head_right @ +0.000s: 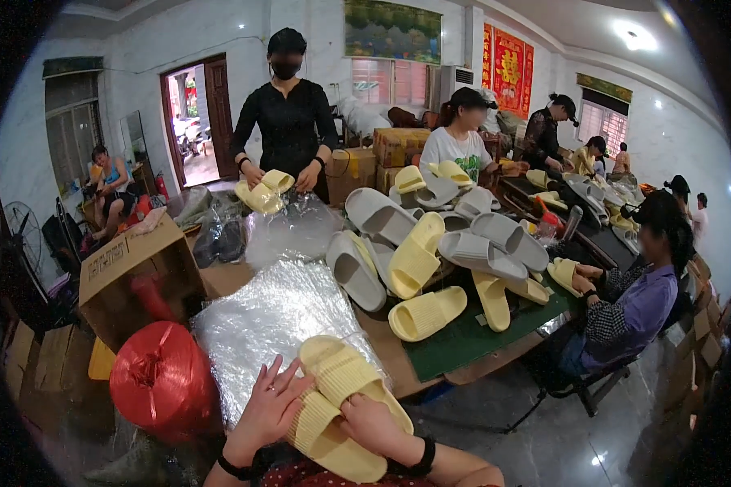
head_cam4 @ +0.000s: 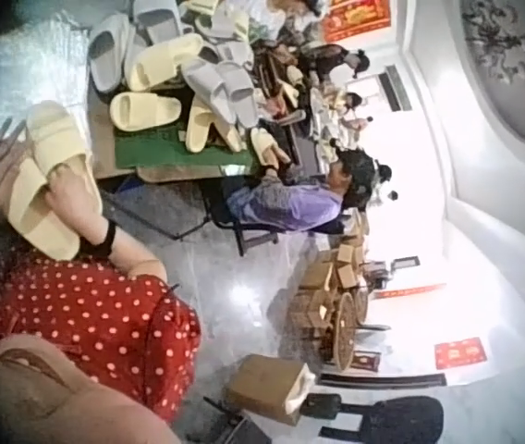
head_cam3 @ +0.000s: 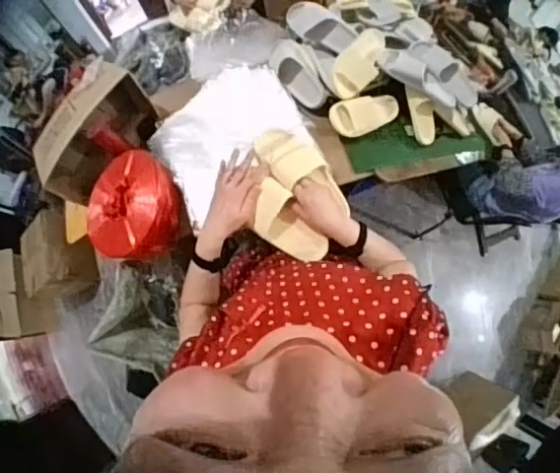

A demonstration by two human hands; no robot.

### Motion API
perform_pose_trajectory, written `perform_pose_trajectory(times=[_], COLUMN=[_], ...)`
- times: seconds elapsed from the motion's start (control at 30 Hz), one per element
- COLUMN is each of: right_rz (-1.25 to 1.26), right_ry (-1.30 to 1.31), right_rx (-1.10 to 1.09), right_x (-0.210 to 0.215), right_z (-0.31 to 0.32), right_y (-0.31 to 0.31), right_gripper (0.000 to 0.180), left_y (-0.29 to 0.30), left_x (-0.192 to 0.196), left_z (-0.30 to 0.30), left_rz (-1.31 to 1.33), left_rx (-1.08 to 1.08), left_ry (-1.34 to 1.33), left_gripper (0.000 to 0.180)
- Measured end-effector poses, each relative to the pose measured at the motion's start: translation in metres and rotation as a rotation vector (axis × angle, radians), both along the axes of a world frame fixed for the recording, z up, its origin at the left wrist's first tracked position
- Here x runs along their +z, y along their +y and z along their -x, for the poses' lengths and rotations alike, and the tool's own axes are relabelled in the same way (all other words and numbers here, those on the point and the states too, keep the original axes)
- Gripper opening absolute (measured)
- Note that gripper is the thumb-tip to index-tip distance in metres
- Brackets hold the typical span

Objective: The recorder is shown packing various pairs of slides/sandals into plastic bags at a workstation.

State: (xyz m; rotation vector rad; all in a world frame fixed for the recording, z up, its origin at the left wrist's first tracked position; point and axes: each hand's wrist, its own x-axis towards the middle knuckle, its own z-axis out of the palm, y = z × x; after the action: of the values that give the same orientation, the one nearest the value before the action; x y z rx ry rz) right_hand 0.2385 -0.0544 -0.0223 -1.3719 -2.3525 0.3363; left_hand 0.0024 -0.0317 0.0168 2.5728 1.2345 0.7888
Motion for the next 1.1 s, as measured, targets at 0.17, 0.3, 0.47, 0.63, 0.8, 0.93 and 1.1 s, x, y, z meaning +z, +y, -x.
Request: perform_pose_trajectory(times=[0.17,0.3,0.47,0.63,0.8,0.93,1.1], right_rz=[-0.088,-0.119,-0.154,-0.047,-0.003,-0.035,-0.174], right_ry=[0.129,0.136,0.228,-0.046,-0.048,0.109,0.223], right_rx=[-0.185,-0.129,-0.099,0.021,0.039,-0.154,-0.077], right_x=[-0.018,-0.011,0.008,-0.001,0.0,-0.01,-0.018], right_z=[0.015,0.025,0.051,0.036,0.025,0.02,0.035], right_y=[0.039,0.046,0.043,0.012,0.004,0.034,0.061], right_gripper=[0.018,0.016,0.02,0.024,0.024,0.021,0.022], left_y=[0.001,0.0,0.014,0.017,0.016,0.011,0.011], left_x=[0.0,0.006,-0.004,-0.01,-0.011,-0.013,-0.001], left_z=[-0.007,-0.012,0.012,0.015,0.014,0.002,-0.001], left_rz=[-0.04,0.006,-0.03,0.001,-0.048,0.011,0.082], left_rx=[-0.135,-0.154,-0.025,0.048,-0.096,-0.226,-0.265], left_ry=[0.091,0.047,-0.063,-0.179,-0.051,-0.006,-0.03], left_gripper=[0.049,0.051,0.054,0.053,0.053,0.054,0.053])
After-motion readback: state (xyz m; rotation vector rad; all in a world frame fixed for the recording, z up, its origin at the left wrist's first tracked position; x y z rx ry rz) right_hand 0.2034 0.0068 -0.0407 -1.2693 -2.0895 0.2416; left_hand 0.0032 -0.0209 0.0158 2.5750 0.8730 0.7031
